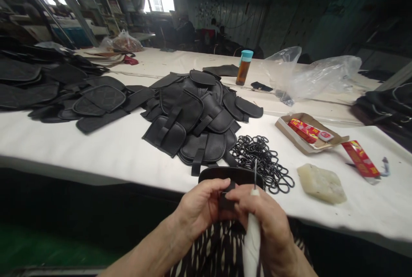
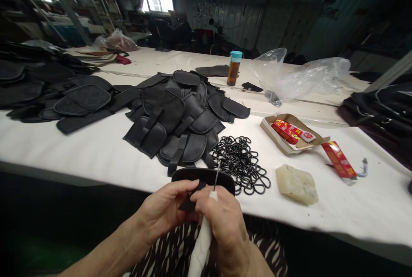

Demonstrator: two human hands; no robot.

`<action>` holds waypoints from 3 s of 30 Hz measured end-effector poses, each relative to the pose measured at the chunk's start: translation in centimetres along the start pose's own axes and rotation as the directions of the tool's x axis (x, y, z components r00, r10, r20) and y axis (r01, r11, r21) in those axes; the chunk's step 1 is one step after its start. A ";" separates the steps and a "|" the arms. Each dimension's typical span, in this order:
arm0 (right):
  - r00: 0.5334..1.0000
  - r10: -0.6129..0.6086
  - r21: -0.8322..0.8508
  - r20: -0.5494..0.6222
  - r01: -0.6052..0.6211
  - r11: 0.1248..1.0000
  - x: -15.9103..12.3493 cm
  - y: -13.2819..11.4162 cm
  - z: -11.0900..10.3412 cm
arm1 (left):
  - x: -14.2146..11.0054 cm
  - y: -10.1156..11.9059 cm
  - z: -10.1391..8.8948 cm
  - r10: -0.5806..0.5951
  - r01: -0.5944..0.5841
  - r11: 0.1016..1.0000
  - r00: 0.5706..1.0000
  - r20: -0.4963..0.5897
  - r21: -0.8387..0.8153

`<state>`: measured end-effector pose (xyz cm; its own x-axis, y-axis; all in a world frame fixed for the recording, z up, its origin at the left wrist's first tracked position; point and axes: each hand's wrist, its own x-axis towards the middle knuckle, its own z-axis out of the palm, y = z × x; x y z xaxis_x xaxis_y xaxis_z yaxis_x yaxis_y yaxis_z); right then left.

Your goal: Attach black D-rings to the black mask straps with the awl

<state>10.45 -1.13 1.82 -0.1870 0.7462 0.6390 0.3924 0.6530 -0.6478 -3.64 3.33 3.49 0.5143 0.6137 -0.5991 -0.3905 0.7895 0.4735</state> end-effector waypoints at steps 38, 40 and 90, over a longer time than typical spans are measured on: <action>0.787 0.591 -0.136 -0.178 -0.615 0.777 -0.3 -0.2 1.2 | 1.2 -4.5 -0.2 0.492 -0.474 0.811 0.870 0.039 0.343; 0.786 0.594 -0.146 -0.171 -0.616 0.774 -0.3 -0.2 1.2 | 1.2 -4.5 -0.1 0.493 -0.468 0.809 0.870 0.023 0.355; 0.753 0.645 0.278 -0.131 -0.596 0.753 0.9 2.0 -0.8 | 0.2 -3.0 -0.3 0.182 -0.155 0.963 0.977 -0.111 0.219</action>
<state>11.77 0.77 1.39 0.2303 0.9659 0.1183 0.1565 0.0832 -0.9842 -2.56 1.07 1.70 0.3463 0.7444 -0.5709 -0.2883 0.6635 0.6904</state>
